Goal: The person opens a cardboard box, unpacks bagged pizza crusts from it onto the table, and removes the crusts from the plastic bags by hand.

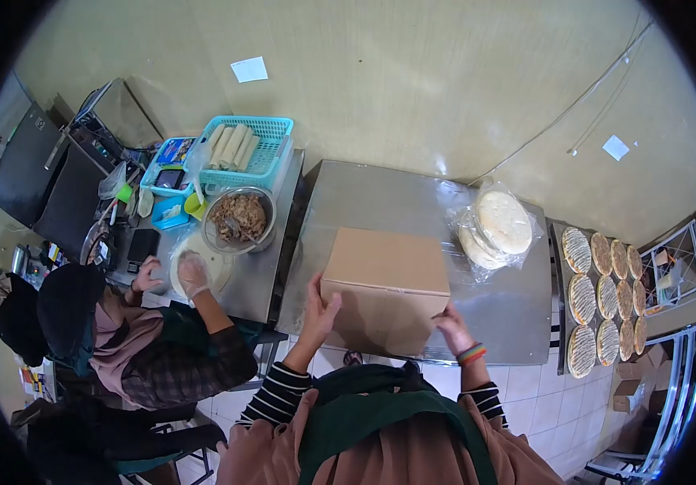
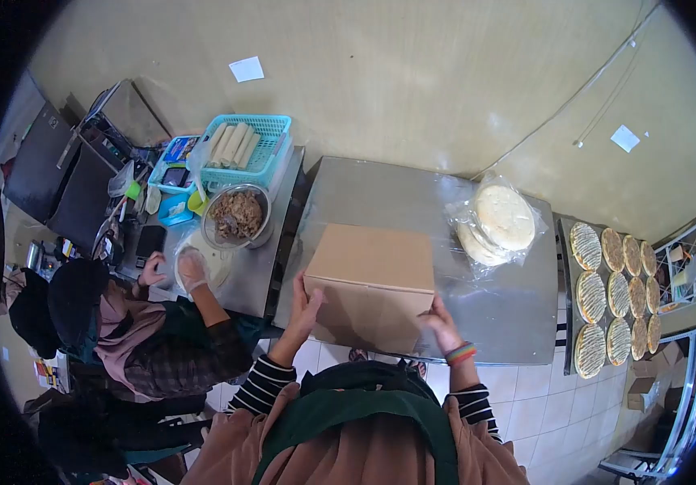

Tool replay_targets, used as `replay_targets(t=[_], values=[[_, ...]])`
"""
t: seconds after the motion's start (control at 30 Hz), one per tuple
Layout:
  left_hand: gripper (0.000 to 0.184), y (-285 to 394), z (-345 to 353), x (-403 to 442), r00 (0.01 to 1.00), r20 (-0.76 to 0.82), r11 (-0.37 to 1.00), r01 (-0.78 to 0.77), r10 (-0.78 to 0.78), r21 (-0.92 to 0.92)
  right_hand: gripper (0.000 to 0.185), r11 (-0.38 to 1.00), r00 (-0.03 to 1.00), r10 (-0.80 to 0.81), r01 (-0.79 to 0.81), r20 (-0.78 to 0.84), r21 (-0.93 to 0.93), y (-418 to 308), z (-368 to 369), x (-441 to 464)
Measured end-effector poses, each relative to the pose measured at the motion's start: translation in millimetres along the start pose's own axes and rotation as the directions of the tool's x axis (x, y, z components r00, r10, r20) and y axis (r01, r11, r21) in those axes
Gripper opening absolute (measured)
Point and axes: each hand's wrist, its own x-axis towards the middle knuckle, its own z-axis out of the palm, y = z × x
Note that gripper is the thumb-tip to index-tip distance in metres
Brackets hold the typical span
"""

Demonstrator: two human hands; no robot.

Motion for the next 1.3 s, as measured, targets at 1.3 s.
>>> replay_targets(t=[1.3], values=[[0.046, 5, -6, -6, 0.900, 0.167, 0.882, -0.431, 0.404, 0.190, 0.018, 0.149, 0.832, -0.333, 0.511, 0.443, -0.847, -72, 84, 75]])
